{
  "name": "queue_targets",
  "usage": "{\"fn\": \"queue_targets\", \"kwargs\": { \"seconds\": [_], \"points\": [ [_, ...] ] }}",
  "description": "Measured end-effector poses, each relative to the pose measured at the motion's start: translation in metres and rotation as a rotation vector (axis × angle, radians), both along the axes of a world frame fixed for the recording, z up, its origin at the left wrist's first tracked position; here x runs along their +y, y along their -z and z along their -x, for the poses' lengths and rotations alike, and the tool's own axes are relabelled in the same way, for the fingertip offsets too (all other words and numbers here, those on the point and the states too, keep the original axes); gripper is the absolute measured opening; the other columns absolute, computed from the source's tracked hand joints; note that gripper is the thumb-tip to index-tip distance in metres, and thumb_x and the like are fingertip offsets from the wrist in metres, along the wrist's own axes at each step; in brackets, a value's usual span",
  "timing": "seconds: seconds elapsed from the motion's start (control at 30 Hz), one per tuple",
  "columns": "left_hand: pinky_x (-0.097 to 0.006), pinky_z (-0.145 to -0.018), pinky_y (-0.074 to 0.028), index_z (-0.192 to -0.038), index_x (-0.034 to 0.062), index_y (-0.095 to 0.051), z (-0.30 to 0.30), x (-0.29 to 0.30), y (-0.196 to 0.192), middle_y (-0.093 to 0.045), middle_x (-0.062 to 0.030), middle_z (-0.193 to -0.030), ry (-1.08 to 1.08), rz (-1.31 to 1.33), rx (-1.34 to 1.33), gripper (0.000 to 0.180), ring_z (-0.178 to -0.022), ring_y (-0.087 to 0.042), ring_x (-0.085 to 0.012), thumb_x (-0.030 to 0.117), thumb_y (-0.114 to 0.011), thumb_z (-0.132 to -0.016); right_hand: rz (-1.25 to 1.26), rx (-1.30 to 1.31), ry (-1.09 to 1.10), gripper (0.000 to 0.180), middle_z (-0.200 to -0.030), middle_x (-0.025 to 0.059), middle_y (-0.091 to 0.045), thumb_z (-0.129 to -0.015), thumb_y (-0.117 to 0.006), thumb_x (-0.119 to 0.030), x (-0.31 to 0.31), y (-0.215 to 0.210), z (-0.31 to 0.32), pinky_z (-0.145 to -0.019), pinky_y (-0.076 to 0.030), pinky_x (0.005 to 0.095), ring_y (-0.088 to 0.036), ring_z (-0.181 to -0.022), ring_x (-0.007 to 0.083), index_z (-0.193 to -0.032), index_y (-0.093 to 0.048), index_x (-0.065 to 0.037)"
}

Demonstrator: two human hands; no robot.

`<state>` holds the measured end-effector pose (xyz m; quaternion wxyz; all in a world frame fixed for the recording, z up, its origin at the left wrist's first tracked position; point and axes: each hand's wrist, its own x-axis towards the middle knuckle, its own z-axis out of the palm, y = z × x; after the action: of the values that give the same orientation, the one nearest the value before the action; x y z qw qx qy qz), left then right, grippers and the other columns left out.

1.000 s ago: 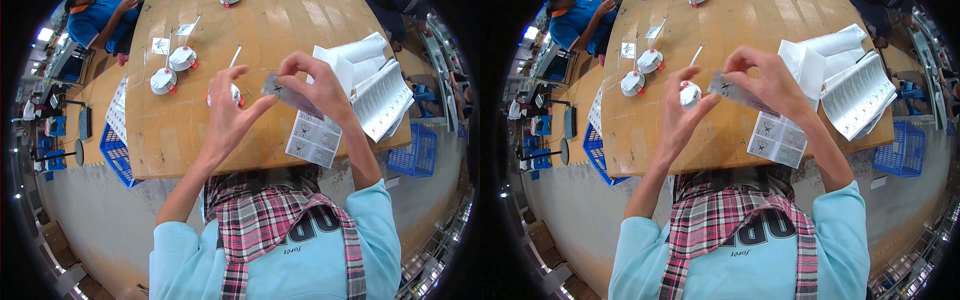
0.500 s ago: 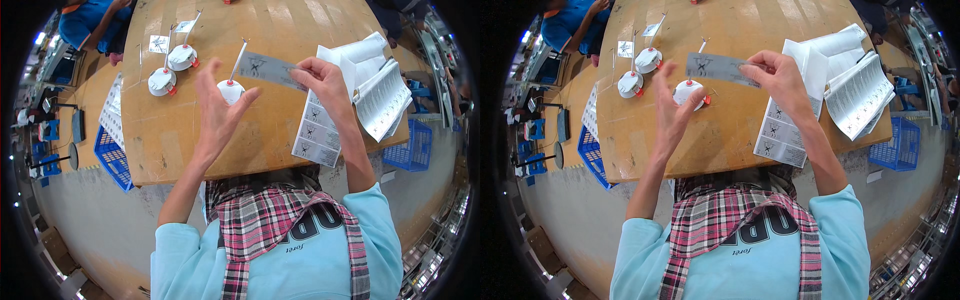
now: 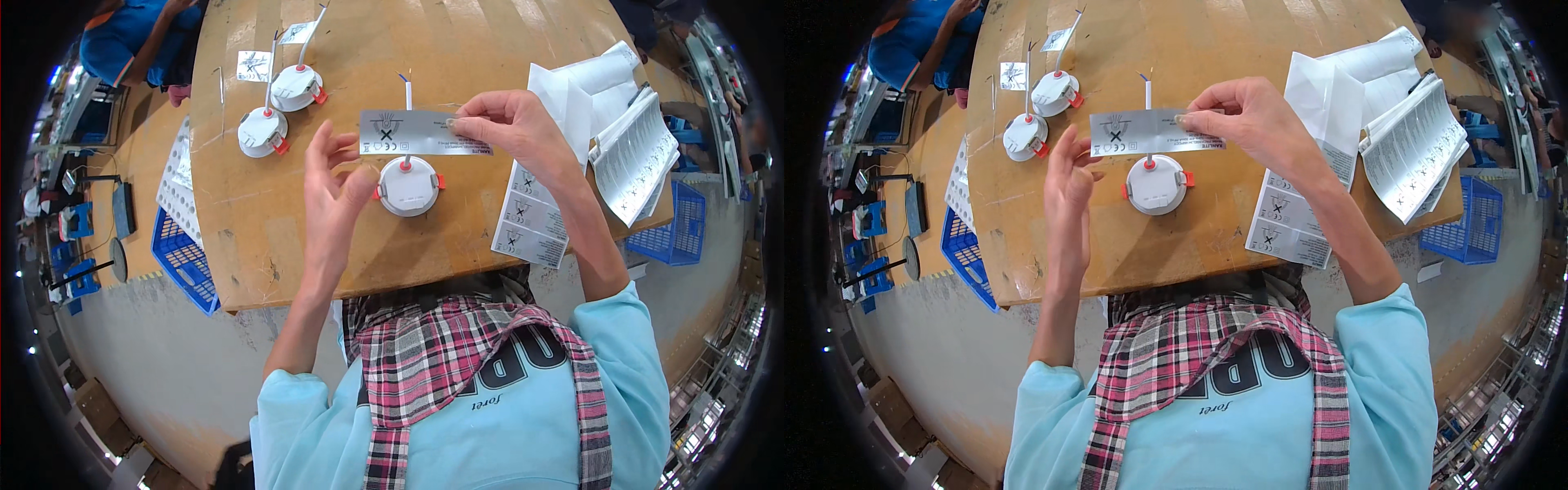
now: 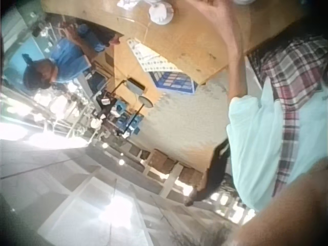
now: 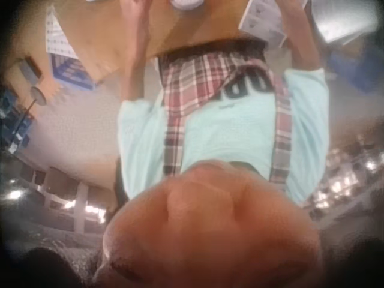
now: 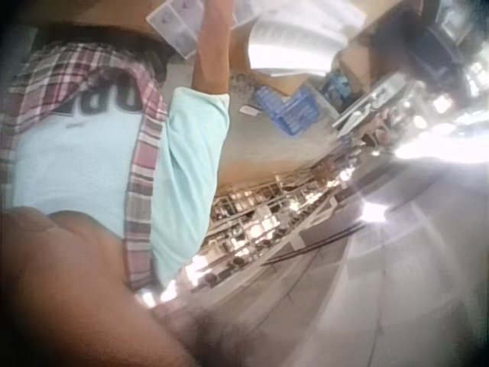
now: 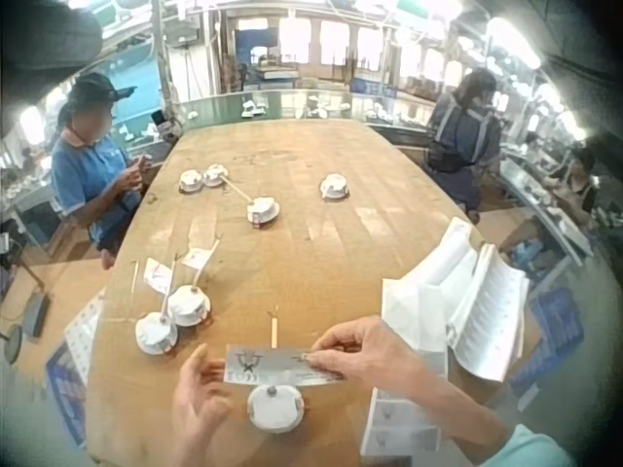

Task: Applying technical specification stickers to circular LED lighting fixtures.

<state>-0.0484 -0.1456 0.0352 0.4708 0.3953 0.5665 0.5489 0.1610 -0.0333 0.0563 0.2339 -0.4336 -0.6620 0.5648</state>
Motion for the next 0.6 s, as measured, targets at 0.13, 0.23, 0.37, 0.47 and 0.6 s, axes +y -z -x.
{"fn": "queue_targets", "kwargs": {
  "seconds": [0.13,0.23,0.37,0.47,0.6],
  "points": [
    [-0.03,-0.084,-0.044,-0.135,-0.0053,-0.033,0.006,0.021,-0.002,-0.051,-0.015,-0.121,0.096,0.056,-0.185,0.084,-0.105,-0.052,-0.0183,0.043,-0.072,-0.077,-0.007,-0.004,-0.004,0.021,-0.071,0.0033,-0.064,-0.084,-0.066,-0.018,-0.007,-0.006,0.013,-0.058,-0.043,0.0206,-0.057,-0.065,0.0073,-0.089,-0.068,0.002],
    [-0.026,-0.079,-0.046,-0.117,-0.0033,-0.054,0.008,0.038,0.0,-0.063,-0.0103,-0.1,0.144,0.123,-0.134,0.055,-0.09,-0.058,-0.013,0.032,-0.073,-0.079,-0.002,-0.005,0.015,0.022,-0.072,0.0042,-0.065,-0.083,-0.066,-0.018,-0.008,-0.002,0.016,-0.06,-0.045,0.0218,-0.058,-0.067,0.0081,-0.089,-0.068,0.003],
    [-0.025,-0.076,-0.044,-0.091,0.0008,-0.066,0.018,0.057,0.011,-0.065,-0.0027,-0.08,0.182,0.137,-0.117,0.022,-0.076,-0.057,-0.0073,0.021,-0.07,-0.083,-0.099,-0.032,0.061,0.021,-0.074,0.005,-0.065,-0.081,-0.067,-0.016,-0.003,0.006,0.018,-0.061,-0.046,0.0233,-0.059,-0.068,0.0095,-0.092,-0.068,0.002],
    [-0.024,-0.077,-0.042,-0.09,0.002,-0.067,0.021,0.068,0.02,-0.065,-0.0017,-0.081,0.188,0.146,-0.089,0.018,-0.077,-0.056,-0.0064,0.019,-0.069,-0.084,-0.143,-0.024,0.109,0.022,-0.074,0.0059,-0.065,-0.08,-0.067,-0.016,-0.002,0.015,0.022,-0.061,-0.046,0.0242,-0.059,-0.067,0.0107,-0.096,-0.067,0.0],
    [-0.024,-0.076,-0.042,-0.092,0.0025,-0.067,0.022,0.077,0.025,-0.065,-0.0017,-0.081,0.185,0.193,-0.073,0.02,-0.076,-0.056,-0.0065,0.02,-0.069,-0.084,-0.204,-0.059,0.154,0.025,-0.074,0.0073,-0.065,-0.08,-0.067,-0.015,0.0,0.021,0.026,-0.059,-0.045,0.0258,-0.057,-0.064,0.0122,-0.1,-0.065,-0.001]
  ]
}}
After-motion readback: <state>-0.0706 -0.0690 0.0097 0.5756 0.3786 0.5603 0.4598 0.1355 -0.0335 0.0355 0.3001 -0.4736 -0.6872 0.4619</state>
